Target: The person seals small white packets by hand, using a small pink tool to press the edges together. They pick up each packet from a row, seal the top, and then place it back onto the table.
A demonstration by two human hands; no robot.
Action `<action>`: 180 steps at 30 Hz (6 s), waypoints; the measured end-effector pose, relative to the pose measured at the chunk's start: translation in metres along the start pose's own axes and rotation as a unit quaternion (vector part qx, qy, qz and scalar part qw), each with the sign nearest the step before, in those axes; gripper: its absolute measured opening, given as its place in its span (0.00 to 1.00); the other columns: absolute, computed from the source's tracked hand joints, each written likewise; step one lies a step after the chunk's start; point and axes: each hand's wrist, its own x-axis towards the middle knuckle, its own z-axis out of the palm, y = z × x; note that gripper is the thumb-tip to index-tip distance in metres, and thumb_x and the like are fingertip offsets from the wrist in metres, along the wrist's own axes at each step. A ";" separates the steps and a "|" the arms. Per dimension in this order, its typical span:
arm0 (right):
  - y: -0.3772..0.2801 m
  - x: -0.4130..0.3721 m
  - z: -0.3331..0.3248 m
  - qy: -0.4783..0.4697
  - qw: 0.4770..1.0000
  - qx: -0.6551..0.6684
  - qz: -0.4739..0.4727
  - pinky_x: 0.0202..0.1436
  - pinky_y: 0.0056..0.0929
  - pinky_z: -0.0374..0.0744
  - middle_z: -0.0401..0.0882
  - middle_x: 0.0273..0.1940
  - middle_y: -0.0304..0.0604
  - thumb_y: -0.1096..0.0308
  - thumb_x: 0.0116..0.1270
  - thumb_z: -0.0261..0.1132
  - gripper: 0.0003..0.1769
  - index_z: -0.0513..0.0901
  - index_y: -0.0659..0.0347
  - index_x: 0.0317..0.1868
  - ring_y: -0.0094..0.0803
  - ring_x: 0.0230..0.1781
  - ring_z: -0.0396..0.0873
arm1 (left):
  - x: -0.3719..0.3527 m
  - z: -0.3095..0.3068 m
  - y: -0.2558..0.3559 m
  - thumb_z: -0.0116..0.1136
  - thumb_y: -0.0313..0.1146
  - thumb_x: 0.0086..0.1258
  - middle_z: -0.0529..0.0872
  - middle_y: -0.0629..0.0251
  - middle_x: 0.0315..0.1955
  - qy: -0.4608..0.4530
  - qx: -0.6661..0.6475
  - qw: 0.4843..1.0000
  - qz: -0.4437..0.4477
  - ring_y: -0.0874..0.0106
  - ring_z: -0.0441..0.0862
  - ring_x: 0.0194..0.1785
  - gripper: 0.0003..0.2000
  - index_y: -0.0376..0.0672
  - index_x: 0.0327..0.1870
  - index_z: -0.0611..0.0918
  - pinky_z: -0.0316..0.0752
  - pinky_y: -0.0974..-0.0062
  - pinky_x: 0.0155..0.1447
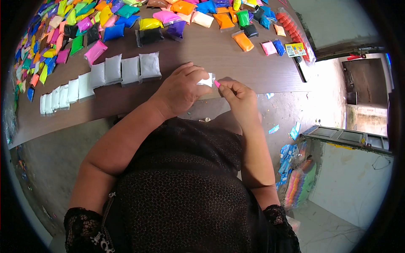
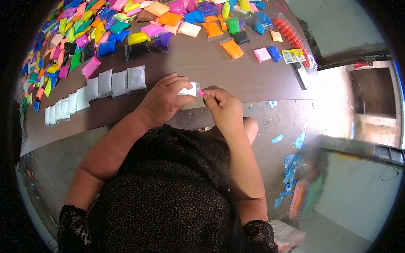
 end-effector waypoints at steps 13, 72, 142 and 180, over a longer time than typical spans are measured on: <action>-0.019 0.004 -0.009 0.003 0.970 -0.206 -0.132 0.40 0.41 0.82 0.87 0.39 0.41 0.63 0.69 0.71 0.06 0.90 0.50 0.44 0.45 0.38 0.86 | 0.001 -0.003 0.001 0.63 0.31 0.66 0.82 0.62 0.56 -0.001 -0.005 1.000 0.005 0.62 0.79 0.67 0.09 0.51 0.44 0.90 0.67 0.56 0.78; -0.010 0.013 -0.018 -0.057 0.996 -0.064 0.014 0.45 0.31 0.82 0.90 0.40 0.45 0.68 0.66 0.74 0.11 0.91 0.59 0.47 0.33 0.38 0.87 | 0.000 0.000 0.001 0.64 0.30 0.65 0.81 0.64 0.56 -0.004 0.016 1.000 0.004 0.63 0.78 0.67 0.09 0.52 0.44 0.89 0.69 0.56 0.78; 0.000 0.016 -0.013 -0.034 0.989 -0.085 -0.112 0.43 0.37 0.81 0.86 0.38 0.41 0.66 0.67 0.72 0.07 0.91 0.51 0.45 0.41 0.38 0.85 | -0.001 0.005 0.002 0.61 0.31 0.67 0.81 0.65 0.56 -0.007 0.060 0.998 0.021 0.64 0.78 0.67 0.10 0.52 0.46 0.90 0.67 0.57 0.78; -0.010 0.032 -0.025 -0.054 0.917 -0.274 -0.285 0.42 0.41 0.84 0.86 0.41 0.35 0.69 0.61 0.69 0.09 0.90 0.42 0.40 0.41 0.43 0.86 | -0.003 0.008 -0.001 0.63 0.33 0.65 0.81 0.67 0.57 -0.019 0.062 0.998 0.027 0.66 0.76 0.69 0.09 0.54 0.44 0.89 0.63 0.58 0.81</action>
